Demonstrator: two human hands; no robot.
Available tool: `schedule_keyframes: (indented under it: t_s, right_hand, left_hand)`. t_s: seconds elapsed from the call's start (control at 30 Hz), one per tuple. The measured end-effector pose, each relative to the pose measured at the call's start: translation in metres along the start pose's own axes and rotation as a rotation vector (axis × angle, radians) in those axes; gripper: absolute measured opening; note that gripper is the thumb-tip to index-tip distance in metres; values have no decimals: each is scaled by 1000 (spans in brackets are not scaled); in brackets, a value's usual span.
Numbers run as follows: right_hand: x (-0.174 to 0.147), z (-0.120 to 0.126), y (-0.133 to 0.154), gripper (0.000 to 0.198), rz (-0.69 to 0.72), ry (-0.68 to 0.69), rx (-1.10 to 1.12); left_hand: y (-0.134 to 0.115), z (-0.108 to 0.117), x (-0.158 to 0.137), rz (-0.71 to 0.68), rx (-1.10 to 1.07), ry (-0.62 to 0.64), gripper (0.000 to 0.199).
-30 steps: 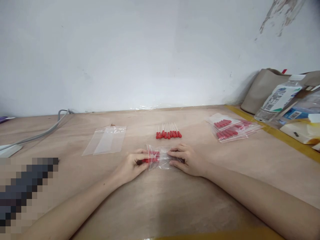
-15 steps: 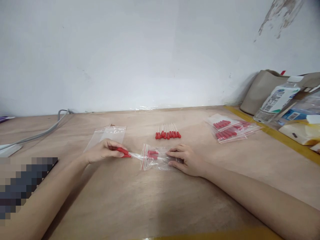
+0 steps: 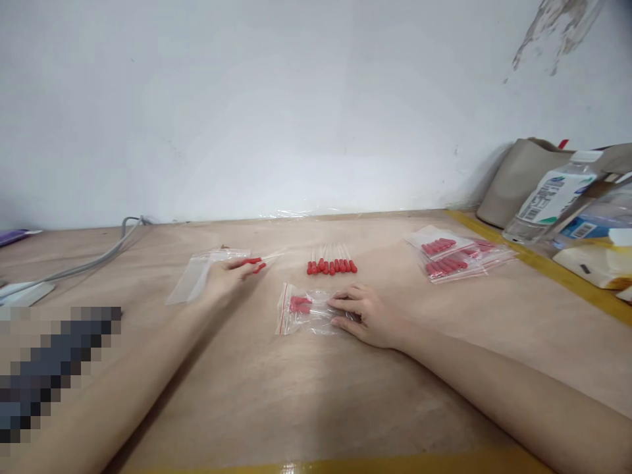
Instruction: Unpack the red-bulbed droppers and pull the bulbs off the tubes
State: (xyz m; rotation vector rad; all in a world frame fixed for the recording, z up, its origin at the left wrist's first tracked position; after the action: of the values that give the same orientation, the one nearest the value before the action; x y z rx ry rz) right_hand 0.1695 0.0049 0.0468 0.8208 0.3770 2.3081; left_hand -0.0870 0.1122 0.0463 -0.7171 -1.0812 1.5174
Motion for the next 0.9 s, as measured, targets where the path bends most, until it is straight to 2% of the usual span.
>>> schedule_keyframes:
  t_s: [0.07,0.13,0.27,0.4,0.7,0.8,0.9]
  right_hand:
    - [0,0,0,31,14,-9,-2]
    - [0,0,0,31,26,-13,-3]
    - [0,0,0,31,35,-23,-2]
    - [0,-1,0,31,36,-9,-17]
    - [-1,-1,-1,31,32,-19,-16]
    - [-1,-1,0,31,37,-17,-21]
    - [-1,0,1,31,39,-20,-27]
  left_hand:
    - [-4,-34,-2,-26,-4,2,31]
    - [-7,-58,-1,-56,11,4,33]
    - [-13,-83,1,-120,64,36,35]
    - [-15,-83,-1,-151,105,30,34]
    - [-20,-60,-2,-149,289,-155,29]
    - [-24,-65,-4,-182,327,-147,32]
    - [-26,-72,-4,-195,318,-84,34]
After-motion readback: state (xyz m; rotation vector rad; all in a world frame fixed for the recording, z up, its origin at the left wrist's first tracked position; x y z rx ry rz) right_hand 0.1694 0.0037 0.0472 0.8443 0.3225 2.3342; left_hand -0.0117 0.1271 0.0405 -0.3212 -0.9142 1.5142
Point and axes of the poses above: each hand's wrist, its own x-axis towards the middle knuckle, its own z-axis out of the back of the hand, y = z × x, the point moved 10 cm from there along x, towards the middle knuckle, and after that the axes turned 9 degrees about x, right-handed, at the moved point
